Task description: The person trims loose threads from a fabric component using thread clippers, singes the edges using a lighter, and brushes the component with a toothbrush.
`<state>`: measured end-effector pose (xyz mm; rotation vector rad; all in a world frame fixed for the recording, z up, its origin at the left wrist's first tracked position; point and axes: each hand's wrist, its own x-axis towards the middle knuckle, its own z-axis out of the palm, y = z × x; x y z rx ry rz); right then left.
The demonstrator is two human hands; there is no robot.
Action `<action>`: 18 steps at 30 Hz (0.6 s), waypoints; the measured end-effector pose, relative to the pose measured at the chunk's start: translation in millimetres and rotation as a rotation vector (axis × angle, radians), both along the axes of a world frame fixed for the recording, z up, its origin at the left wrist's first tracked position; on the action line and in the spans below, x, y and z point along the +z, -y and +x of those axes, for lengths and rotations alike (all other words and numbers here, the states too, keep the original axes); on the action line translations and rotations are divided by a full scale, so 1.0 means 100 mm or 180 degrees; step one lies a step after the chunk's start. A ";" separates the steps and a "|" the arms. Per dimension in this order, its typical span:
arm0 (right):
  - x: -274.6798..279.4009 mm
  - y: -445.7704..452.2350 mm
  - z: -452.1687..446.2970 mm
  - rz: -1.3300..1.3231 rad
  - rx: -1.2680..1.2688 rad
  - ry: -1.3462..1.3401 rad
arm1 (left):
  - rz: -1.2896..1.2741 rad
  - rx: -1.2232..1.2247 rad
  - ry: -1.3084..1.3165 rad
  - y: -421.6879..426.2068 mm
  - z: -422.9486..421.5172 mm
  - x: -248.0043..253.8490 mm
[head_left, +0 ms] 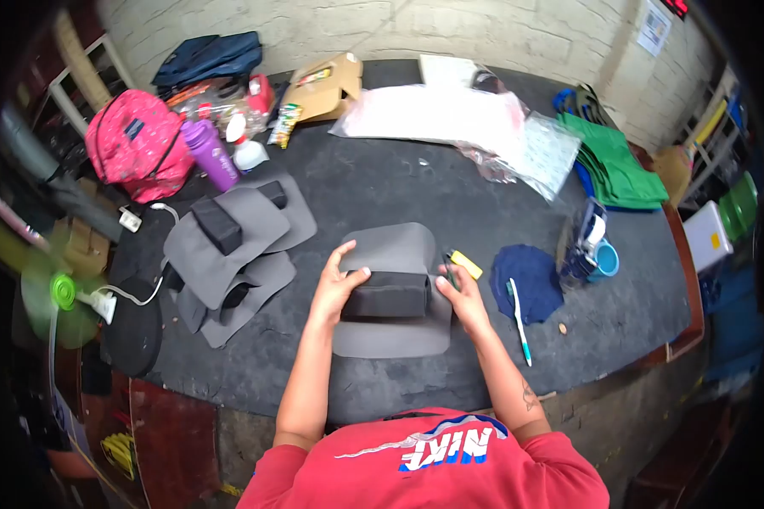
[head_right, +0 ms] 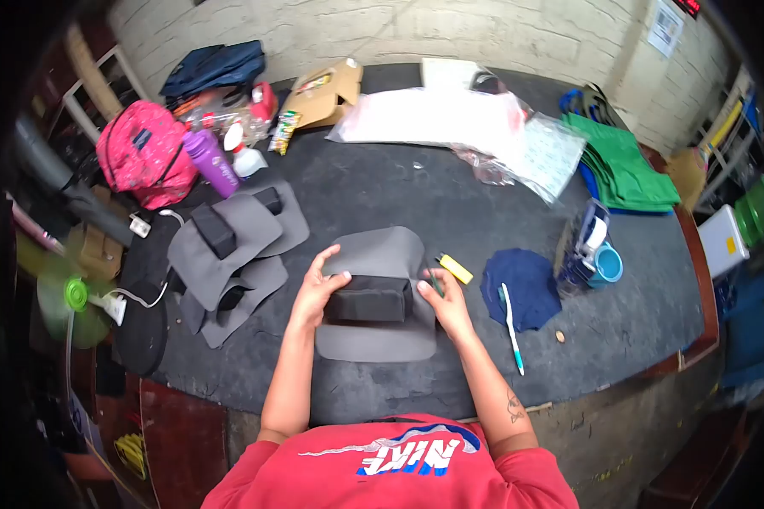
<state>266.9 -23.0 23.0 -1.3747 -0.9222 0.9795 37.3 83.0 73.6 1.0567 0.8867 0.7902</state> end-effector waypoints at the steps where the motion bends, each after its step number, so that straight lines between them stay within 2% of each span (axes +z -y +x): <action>1: 0.02 -0.03 -0.07 -0.0147 -0.0169 0.0808 | 0.0494 0.0266 -0.0052 0.03 -0.04 0.06; 3: -0.05 -0.02 -0.09 -0.0279 -0.0222 0.1785 | 0.1817 0.0777 -0.0536 -0.01 -0.19 0.02; 4: -0.06 -0.01 -0.12 0.0018 -0.0359 0.2770 | 0.1669 0.0909 -0.0627 0.05 -0.27 0.18; 5: -0.05 -0.01 -0.13 0.0019 -0.0438 0.3249 | 0.1840 0.0968 -0.0867 0.09 -0.35 0.29; 7: 0.03 -0.03 -0.10 -0.0007 -0.0568 0.3627 | 0.1957 0.1174 -0.0854 0.14 -0.45 0.40; 9: -0.04 -0.13 0.00 0.0179 -0.1048 0.3889 | 0.1939 0.1425 -0.0851 0.13 -0.51 0.31; 10: -0.09 -0.19 0.06 -0.0060 -0.1141 0.3948 | 0.1895 0.1585 -0.0842 0.15 -0.52 0.29; 14: -0.21 -0.28 0.25 -0.0364 -0.1005 0.3969 | 0.2124 0.1831 -0.1092 0.21 -0.46 0.16; 18: -0.13 -0.34 0.35 -0.0409 -0.0444 0.3458 | 0.2404 0.1776 -0.1393 0.24 -0.42 0.25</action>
